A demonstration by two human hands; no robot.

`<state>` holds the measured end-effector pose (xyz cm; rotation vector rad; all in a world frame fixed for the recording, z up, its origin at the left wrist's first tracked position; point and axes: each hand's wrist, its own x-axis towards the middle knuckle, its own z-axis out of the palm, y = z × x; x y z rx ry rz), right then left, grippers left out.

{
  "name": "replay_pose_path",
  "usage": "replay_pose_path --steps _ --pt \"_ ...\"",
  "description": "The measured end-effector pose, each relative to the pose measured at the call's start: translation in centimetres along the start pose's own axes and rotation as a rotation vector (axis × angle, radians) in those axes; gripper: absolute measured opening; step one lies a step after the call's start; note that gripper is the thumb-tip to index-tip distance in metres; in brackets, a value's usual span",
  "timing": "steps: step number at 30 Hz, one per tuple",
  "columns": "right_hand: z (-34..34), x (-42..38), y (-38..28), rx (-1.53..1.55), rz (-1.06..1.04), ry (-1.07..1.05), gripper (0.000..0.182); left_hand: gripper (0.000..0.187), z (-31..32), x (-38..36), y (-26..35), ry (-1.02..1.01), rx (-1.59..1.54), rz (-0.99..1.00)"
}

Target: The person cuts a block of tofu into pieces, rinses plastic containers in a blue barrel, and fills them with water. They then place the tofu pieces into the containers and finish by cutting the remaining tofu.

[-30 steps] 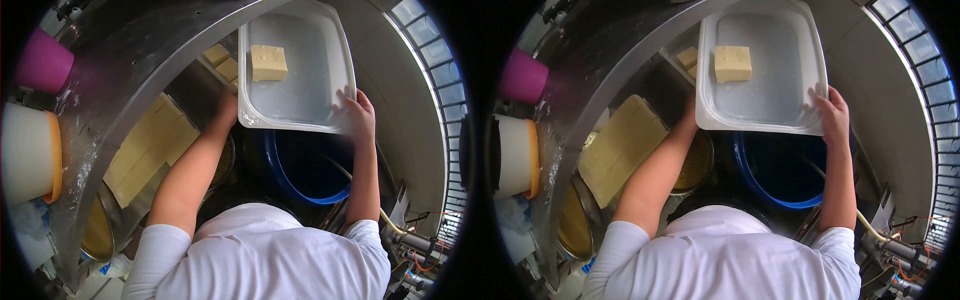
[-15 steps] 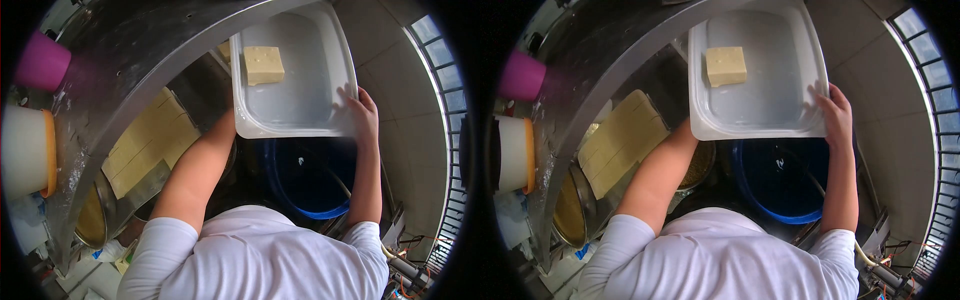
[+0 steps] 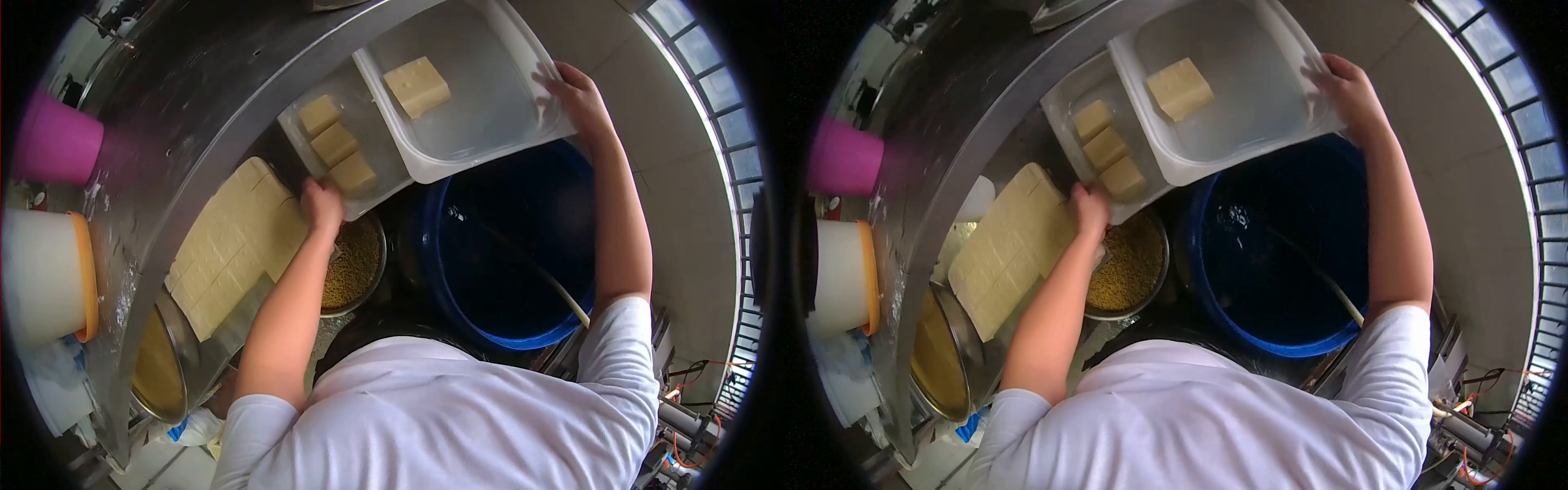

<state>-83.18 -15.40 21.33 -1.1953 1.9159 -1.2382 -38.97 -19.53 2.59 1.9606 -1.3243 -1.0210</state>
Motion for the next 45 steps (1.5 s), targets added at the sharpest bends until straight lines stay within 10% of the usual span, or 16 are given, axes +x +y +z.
replay_pose_path --steps 10,45 --pt "1.3 9.4 2.5 -0.247 -0.148 -0.129 0.047 0.033 -4.1 0.1 -8.4 0.065 -0.108 0.106" --pt "9.7 17.4 16.5 -1.220 -0.302 -0.242 0.040 0.029 -6.6 -4.7 -5.9 0.029 0.014 0.016"
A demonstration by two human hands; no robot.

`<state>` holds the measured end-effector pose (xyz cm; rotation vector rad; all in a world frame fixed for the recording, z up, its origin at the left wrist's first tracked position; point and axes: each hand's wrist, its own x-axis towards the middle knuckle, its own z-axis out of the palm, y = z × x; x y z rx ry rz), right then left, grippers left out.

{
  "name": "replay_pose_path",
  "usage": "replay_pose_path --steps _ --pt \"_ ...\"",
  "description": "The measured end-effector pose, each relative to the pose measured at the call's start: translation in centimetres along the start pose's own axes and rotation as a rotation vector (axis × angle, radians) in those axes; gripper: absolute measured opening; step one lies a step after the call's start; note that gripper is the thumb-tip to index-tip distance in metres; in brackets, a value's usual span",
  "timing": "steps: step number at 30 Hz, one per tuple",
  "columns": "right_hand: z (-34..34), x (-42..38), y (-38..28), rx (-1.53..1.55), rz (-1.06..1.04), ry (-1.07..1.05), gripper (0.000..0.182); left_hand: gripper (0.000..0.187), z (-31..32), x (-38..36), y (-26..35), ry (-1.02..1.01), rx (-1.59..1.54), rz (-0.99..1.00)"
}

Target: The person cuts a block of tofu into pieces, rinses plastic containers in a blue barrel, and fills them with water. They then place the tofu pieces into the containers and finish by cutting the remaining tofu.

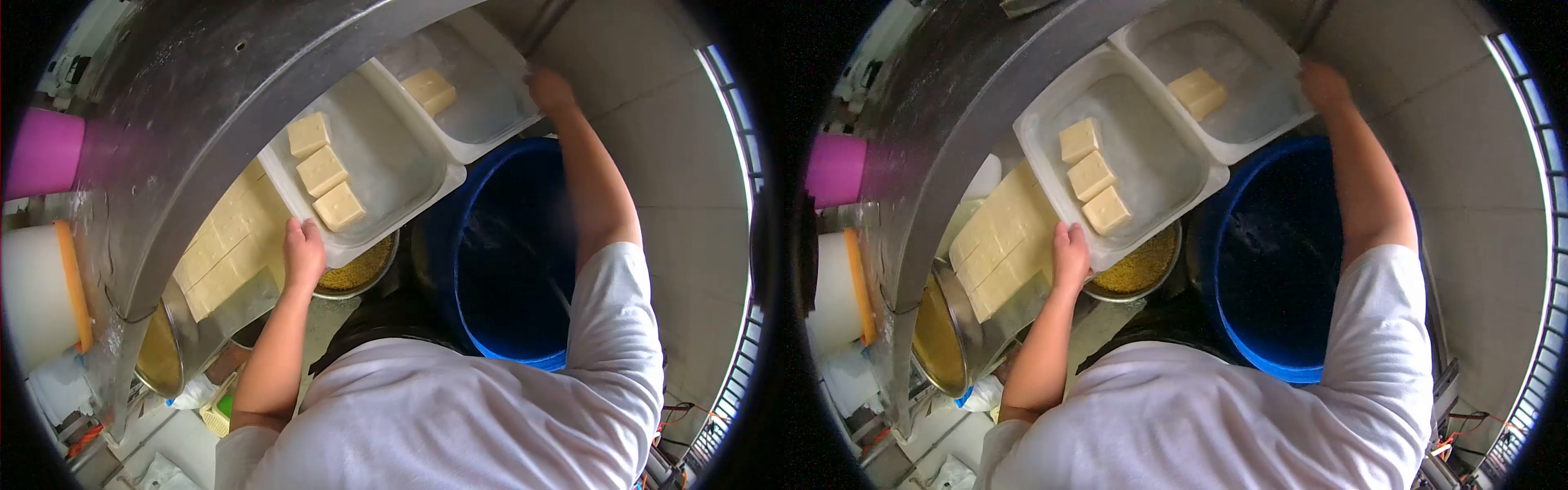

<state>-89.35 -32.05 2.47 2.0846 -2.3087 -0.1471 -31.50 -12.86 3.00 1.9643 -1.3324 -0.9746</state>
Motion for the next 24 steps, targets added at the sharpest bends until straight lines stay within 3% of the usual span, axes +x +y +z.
replay_pose_path --steps 4,7,9,10,12,15,17,19,21,24 --pt "-4.2 -2.6 -3.1 -0.032 0.079 -0.009 0.037 0.032 -0.8 -1.1 1.0 -0.085 -0.024 -0.111" --pt "-6.0 -5.3 -6.1 0.012 0.119 0.145 0.039 0.032 -2.2 -3.3 1.6 -0.126 -0.059 -0.146" --pt "-6.6 -7.0 -8.7 0.161 0.004 0.440 0.035 0.032 -2.9 -5.1 0.7 -0.119 -0.084 -0.157" --pt "-6.8 -8.0 -10.3 0.175 -0.019 0.434 0.035 0.031 -3.2 -6.0 -0.8 -0.123 -0.093 -0.084" --pt "-7.7 -10.3 -13.7 0.513 -0.174 0.454 0.030 0.029 -4.6 -7.9 -3.1 -0.146 -0.057 -0.023" --pt "-9.3 -16.2 -20.3 0.700 -0.380 0.454 0.021 0.030 -7.1 -11.2 -5.4 -0.156 0.074 0.027" --pt "-11.2 -21.3 -24.8 0.894 -0.447 0.343 0.017 0.030 -8.9 -12.1 -5.4 -0.115 0.146 0.044" --pt "-12.2 -25.8 -28.4 0.984 -0.491 0.167 0.015 0.031 -10.0 -12.0 -7.5 0.035 0.072 -0.021" --pt "-13.0 -29.1 -31.1 1.012 -0.666 0.085 0.016 0.032 -10.2 -10.4 -11.1 0.068 -0.077 -0.011" --pt "-13.2 -32.4 -33.0 1.024 -0.663 0.089 0.014 0.030 -11.0 -8.4 -12.3 0.089 -0.214 -0.170"
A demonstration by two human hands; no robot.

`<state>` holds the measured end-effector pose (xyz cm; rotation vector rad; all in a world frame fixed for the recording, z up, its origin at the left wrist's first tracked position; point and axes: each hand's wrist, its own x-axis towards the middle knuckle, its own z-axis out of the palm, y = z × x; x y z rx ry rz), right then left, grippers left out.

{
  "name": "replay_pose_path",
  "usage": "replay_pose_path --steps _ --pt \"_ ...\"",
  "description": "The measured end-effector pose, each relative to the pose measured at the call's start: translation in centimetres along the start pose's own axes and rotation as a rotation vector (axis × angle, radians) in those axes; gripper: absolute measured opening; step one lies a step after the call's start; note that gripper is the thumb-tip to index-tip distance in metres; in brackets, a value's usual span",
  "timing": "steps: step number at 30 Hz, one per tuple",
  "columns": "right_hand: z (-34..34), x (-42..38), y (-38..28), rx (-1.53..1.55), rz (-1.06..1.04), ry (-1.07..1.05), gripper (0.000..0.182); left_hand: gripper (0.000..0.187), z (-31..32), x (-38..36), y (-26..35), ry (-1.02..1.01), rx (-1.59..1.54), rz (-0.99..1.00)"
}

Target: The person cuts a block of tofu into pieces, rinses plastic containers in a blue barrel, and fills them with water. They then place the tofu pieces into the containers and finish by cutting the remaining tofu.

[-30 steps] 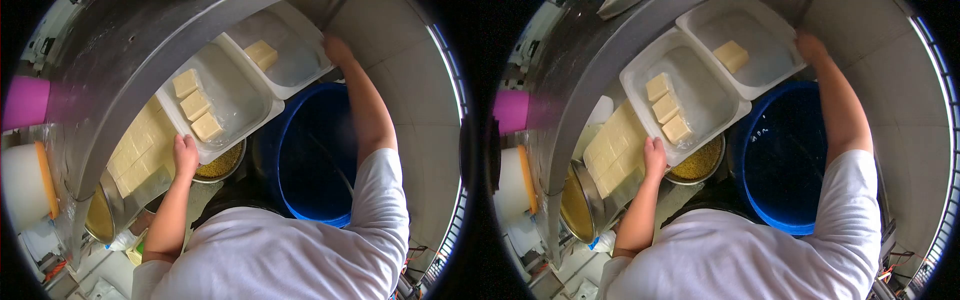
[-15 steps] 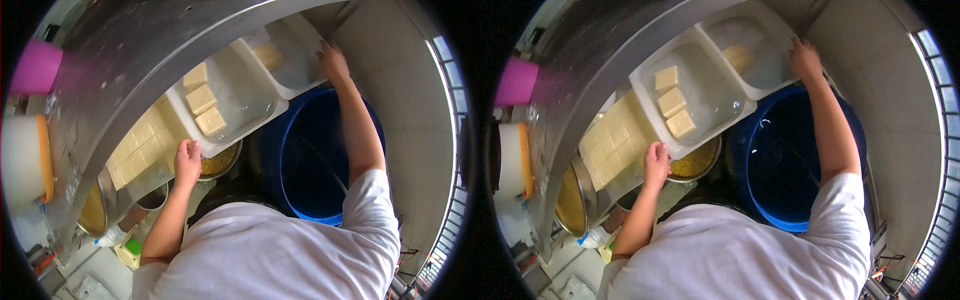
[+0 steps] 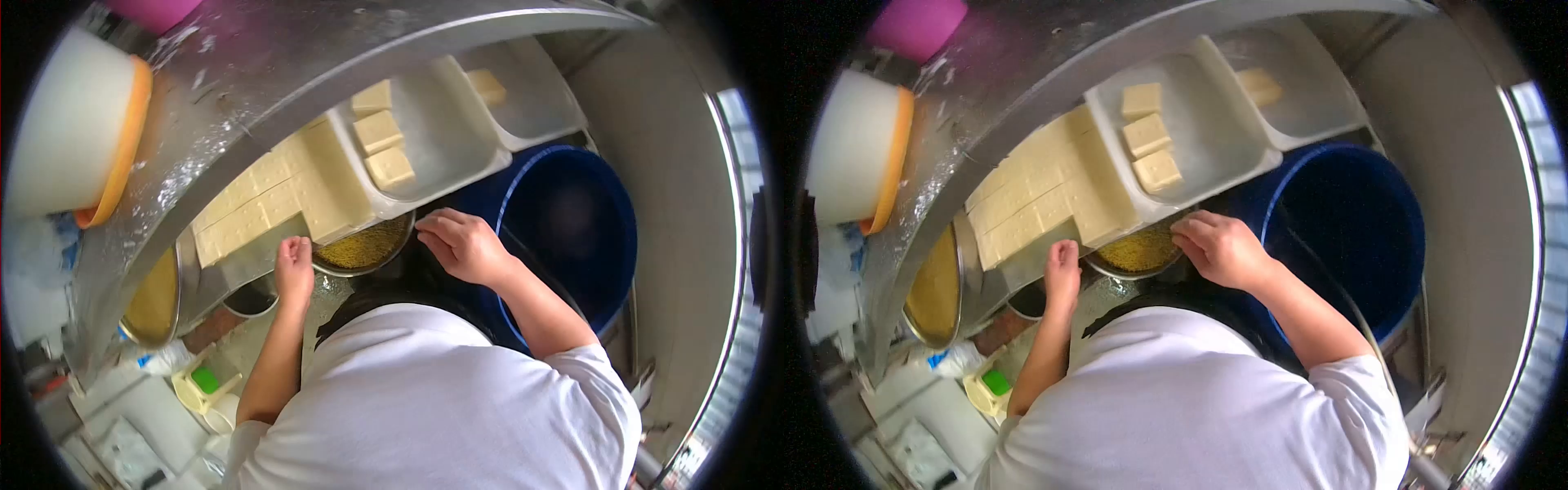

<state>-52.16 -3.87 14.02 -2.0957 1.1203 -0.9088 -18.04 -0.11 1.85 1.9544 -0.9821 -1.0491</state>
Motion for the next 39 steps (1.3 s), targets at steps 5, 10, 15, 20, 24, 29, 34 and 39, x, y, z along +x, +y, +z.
replay_pose_path --steps 5,10,15,20,24,29,34,39 --pt "-1.5 -2.5 0.2 -0.155 0.223 0.286 0.009 0.025 -1.2 -0.1 1.7 -0.103 -0.217 0.022" --pt "-2.2 -4.8 -1.4 -0.101 0.389 0.422 0.012 0.031 -3.2 10.4 5.2 0.219 0.132 0.577" --pt "0.8 -6.7 -2.8 -0.085 0.222 0.366 0.013 0.082 -11.4 42.0 13.6 0.395 0.422 0.588" --pt "1.8 -9.1 -3.6 -0.103 0.310 0.363 0.012 0.059 -7.2 33.3 18.5 0.276 0.052 0.279" --pt "0.8 -10.3 -3.8 -0.143 0.392 0.423 0.011 0.051 -6.2 32.9 18.8 0.231 -0.071 0.187" --pt "-0.8 -10.0 -3.6 -0.206 0.395 0.447 0.010 0.047 -8.7 37.4 19.3 0.265 0.078 0.299" --pt "0.2 -9.1 -3.3 -0.134 0.368 0.431 0.011 0.044 -10.0 39.9 19.1 0.466 0.660 0.623" --pt "0.8 -7.5 -3.6 -0.031 0.357 0.388 0.022 0.040 -5.5 26.1 18.1 0.586 0.952 1.346"
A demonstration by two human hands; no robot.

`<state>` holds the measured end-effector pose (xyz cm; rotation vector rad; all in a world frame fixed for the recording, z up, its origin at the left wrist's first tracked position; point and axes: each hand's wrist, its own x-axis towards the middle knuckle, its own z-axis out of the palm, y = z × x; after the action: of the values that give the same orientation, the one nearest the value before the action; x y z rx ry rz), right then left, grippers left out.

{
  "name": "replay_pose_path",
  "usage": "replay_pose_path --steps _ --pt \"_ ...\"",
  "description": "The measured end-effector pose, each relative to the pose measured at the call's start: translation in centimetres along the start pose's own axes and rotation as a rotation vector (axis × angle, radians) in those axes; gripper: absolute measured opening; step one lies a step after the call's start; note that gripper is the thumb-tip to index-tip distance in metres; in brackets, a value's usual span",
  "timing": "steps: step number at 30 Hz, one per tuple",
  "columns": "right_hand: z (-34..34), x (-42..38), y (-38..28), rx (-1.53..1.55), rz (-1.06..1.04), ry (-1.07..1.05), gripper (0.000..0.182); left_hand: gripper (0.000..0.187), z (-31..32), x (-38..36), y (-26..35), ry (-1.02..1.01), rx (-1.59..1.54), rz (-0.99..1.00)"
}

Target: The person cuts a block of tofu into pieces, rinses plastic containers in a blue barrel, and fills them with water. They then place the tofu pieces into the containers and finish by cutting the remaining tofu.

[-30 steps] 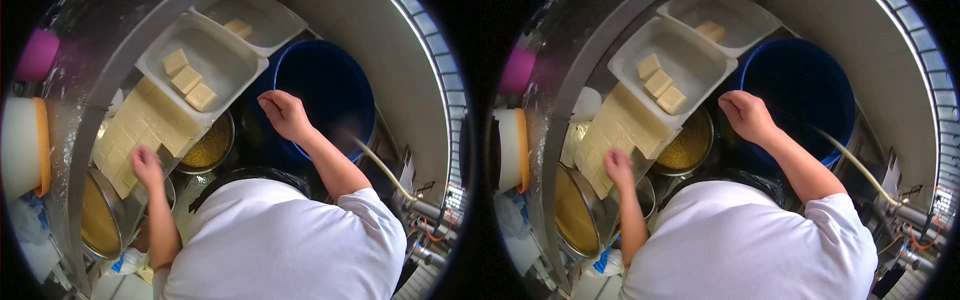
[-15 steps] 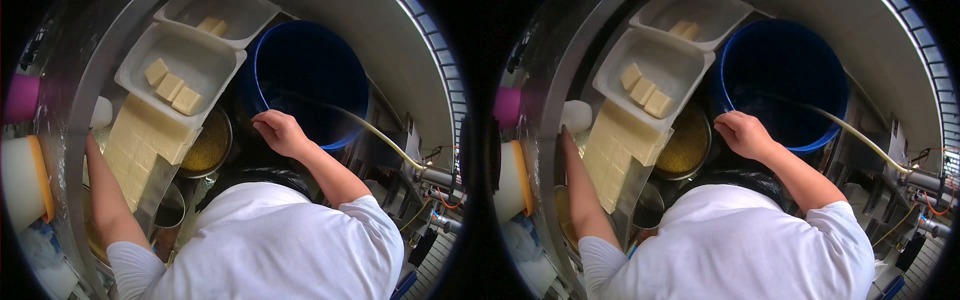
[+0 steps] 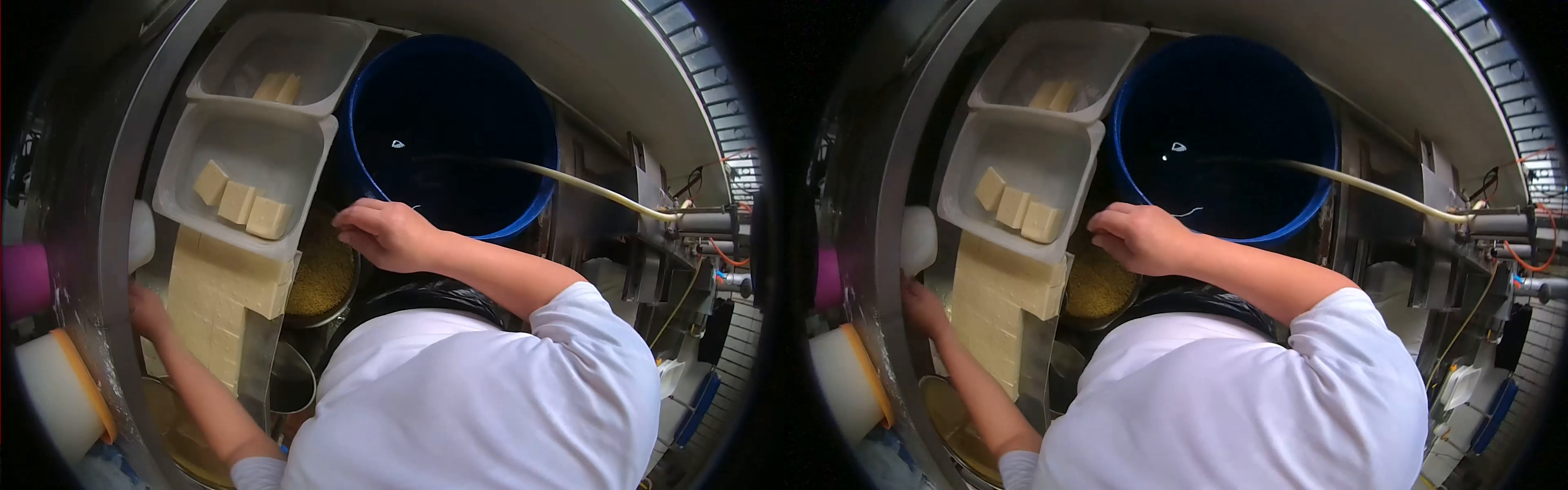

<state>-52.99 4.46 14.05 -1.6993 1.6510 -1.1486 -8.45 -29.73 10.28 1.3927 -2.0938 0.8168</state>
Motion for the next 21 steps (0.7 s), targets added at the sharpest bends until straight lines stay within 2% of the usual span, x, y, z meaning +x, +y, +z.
replay_pose_path --steps 2,3,4,7,8,10,12,13,14,16,17,19,21 --pt "0.3 1.3 -0.9 -0.101 -0.097 0.134 0.040 0.033 -10.2 1.6 12.0 0.057 -0.489 0.033" --pt "0.2 1.7 -1.3 -0.145 -0.151 0.152 0.061 0.036 -11.9 1.1 15.7 0.109 -0.646 0.094" --pt "-0.2 2.2 -1.8 -0.146 -0.158 0.158 0.061 0.039 -13.1 0.7 18.7 0.163 -0.801 0.158" --pt "-1.3 2.9 -2.4 -0.425 -0.377 0.382 0.088 0.029 -16.9 0.0 26.8 0.117 -1.059 0.341" --pt "-1.8 2.7 -2.4 -0.462 -0.404 0.507 0.081 0.028 -17.9 -0.1 29.4 0.089 -1.148 0.370" --pt "-4.7 2.2 -2.0 -0.548 -0.364 0.588 0.070 0.027 -18.9 0.7 33.4 0.043 -1.313 0.360" --pt "-8.7 1.8 -0.7 -0.618 -0.393 0.427 0.054 0.029 -19.9 2.2 35.8 -0.213 -1.374 0.345" --pt "-10.2 1.9 -0.3 -0.661 -0.311 0.405 0.047 0.032 -19.8 2.9 37.3 -0.215 -1.398 0.311" --pt "-11.4 2.2 0.2 -0.702 -0.228 0.384 0.040 0.034 -19.5 3.2 38.0 -0.305 -1.428 0.258" --pt "-12.4 3.0 4.7 -0.687 0.062 0.400 0.033 0.030 -18.1 3.6 38.2 -0.273 -1.393 0.328" --pt "-13.2 3.8 7.3 -0.606 0.285 0.301 0.034 0.030 -17.4 3.6 38.1 -0.274 -1.384 0.323" --pt "-14.0 4.9 13.4 -0.570 0.627 -0.062 0.043 0.023 -16.5 2.6 37.4 -0.428 -1.343 0.233" --pt "-11.6 4.2 22.6 -0.554 0.922 -0.330 0.057 0.020 -15.9 1.4 36.7 -0.512 -1.317 0.173"
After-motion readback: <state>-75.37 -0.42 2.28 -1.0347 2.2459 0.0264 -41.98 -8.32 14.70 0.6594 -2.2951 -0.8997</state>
